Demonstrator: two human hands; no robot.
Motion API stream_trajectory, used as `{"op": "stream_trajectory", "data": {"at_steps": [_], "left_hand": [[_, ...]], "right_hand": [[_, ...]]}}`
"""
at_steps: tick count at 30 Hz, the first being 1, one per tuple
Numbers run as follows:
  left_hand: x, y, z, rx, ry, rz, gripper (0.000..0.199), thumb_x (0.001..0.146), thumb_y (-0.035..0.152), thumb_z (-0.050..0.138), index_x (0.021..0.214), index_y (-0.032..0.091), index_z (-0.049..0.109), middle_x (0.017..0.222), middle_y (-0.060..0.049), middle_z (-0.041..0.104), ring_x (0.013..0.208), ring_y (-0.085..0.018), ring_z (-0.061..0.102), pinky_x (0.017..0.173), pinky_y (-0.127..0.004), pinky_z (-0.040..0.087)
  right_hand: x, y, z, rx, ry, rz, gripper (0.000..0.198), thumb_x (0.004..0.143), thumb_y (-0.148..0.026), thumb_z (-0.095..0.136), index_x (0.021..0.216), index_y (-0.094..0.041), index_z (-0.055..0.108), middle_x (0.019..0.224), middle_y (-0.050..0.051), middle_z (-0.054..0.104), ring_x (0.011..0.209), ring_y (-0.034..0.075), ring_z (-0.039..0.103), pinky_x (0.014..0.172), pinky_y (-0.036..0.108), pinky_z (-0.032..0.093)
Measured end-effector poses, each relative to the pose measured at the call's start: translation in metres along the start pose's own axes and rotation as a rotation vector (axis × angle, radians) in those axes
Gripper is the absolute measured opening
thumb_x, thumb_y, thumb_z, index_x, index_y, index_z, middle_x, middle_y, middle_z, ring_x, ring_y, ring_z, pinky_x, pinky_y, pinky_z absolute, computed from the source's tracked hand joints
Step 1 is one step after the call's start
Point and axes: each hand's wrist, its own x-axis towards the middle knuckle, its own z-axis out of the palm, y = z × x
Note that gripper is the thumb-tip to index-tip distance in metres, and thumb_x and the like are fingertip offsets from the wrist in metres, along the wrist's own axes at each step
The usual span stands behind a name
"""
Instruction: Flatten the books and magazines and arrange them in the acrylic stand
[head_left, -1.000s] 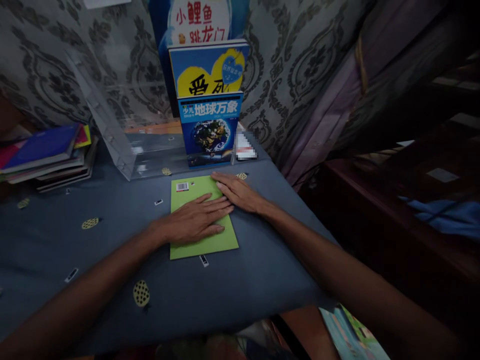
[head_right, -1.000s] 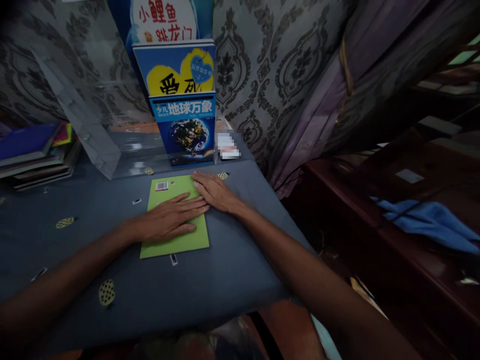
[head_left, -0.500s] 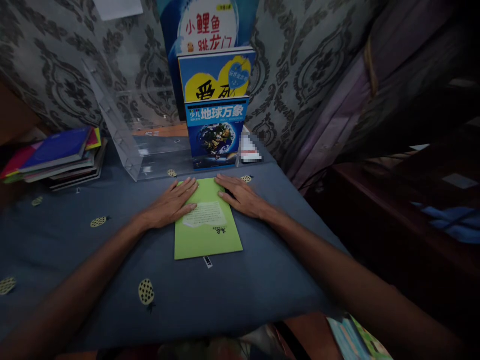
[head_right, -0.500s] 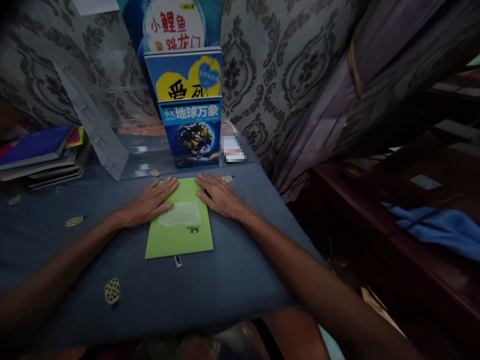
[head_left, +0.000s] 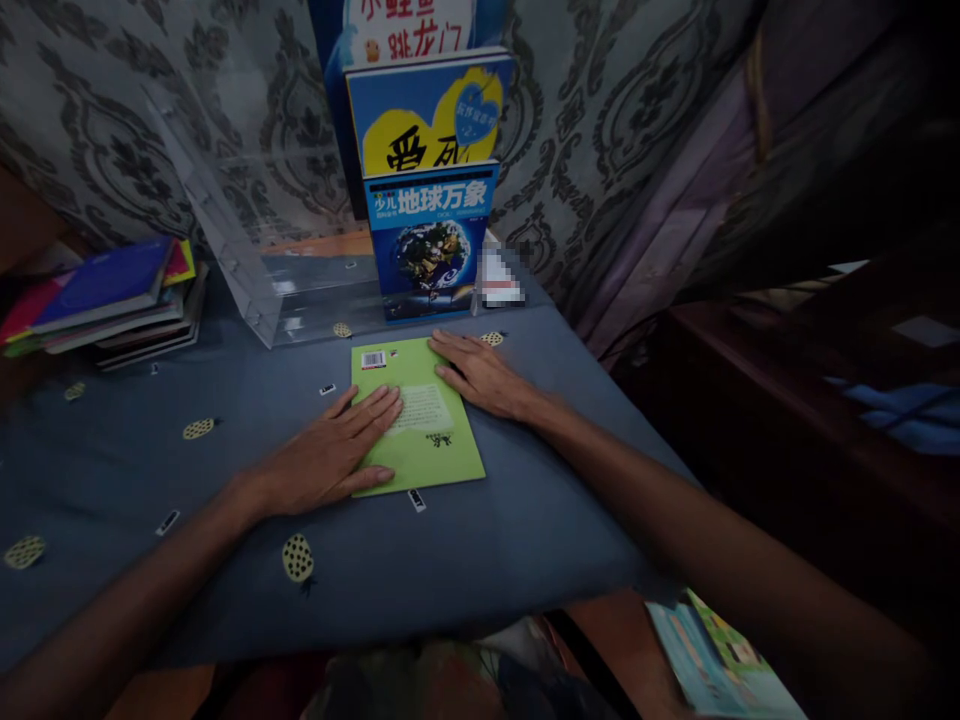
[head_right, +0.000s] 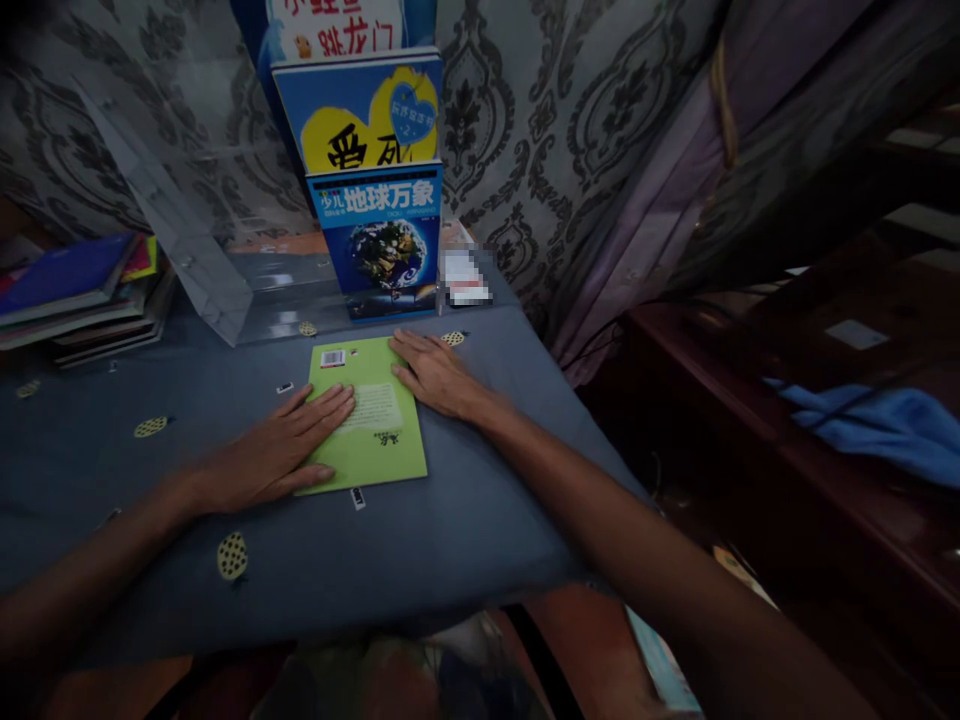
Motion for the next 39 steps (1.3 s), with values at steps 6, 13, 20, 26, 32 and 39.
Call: {"op": "stream_trajectory", "data": {"at_steps": [6,13,20,26,32,39], "left_hand": [[0.016,0.014,-0.003,-0.011,-0.043,0.067,0.081,0.103,0.063,0.026,0.160,0.024,-0.015,0.169,-0.008,0.005,0.156,-0.027,0.009,0.128,-0.046,0.004],[0.052,0.029,-0.003,-0.043,-0.077,0.131,0.084,0.101,0.068,0.026,0.163,0.018,0.000,0.168,-0.011,0.010,0.156,-0.026,0.007,0.128,-0.046,0.004],[0.055,0.048,-0.001,-0.123,-0.055,0.264,0.080,0.102,0.064,0.033,0.163,0.024,0.000,0.168,-0.007,0.016,0.155,-0.023,0.015,0.129,-0.045,0.005],[0.038,0.057,0.000,-0.140,-0.033,0.312,0.082,0.102,0.062,0.035,0.163,0.023,-0.002,0.167,-0.006,0.020,0.155,-0.022,0.018,0.129,-0.043,0.007],[0.014,0.059,0.001,-0.114,-0.033,0.292,0.086,0.100,0.065,0.034,0.162,0.021,-0.005,0.167,-0.008,0.021,0.155,-0.021,0.018,0.129,-0.042,0.002],[-0.021,0.050,0.001,-0.102,0.003,0.137,0.096,0.097,0.067,0.041,0.160,0.023,-0.016,0.166,-0.012,0.023,0.154,-0.027,0.023,0.127,-0.046,0.019]], "right_hand": [[0.001,-0.001,0.001,0.006,0.003,-0.008,0.053,0.103,-0.038,0.036,0.151,-0.018,0.045,0.160,0.011,0.040,0.149,0.026,0.037,0.122,0.054,0.029],[0.002,-0.004,-0.003,-0.005,-0.026,0.008,0.054,0.102,-0.034,0.036,0.149,-0.011,0.046,0.159,0.016,0.040,0.149,0.027,0.036,0.122,0.053,0.028],[0.001,0.001,-0.001,0.017,-0.015,-0.016,0.053,0.103,-0.038,0.036,0.150,-0.016,0.045,0.160,0.012,0.040,0.149,0.026,0.036,0.123,0.052,0.028],[-0.001,-0.001,-0.003,0.026,-0.029,-0.007,0.056,0.104,-0.040,0.033,0.151,-0.012,0.044,0.160,0.015,0.039,0.150,0.027,0.034,0.123,0.052,0.027],[-0.002,0.002,-0.001,0.049,-0.014,-0.007,0.054,0.104,-0.043,0.035,0.152,-0.021,0.043,0.162,0.009,0.038,0.149,0.027,0.036,0.123,0.056,0.027],[-0.002,0.004,0.002,0.016,0.006,-0.010,0.054,0.104,-0.041,0.035,0.151,-0.019,0.045,0.160,0.011,0.040,0.150,0.026,0.035,0.123,0.054,0.029]]}}
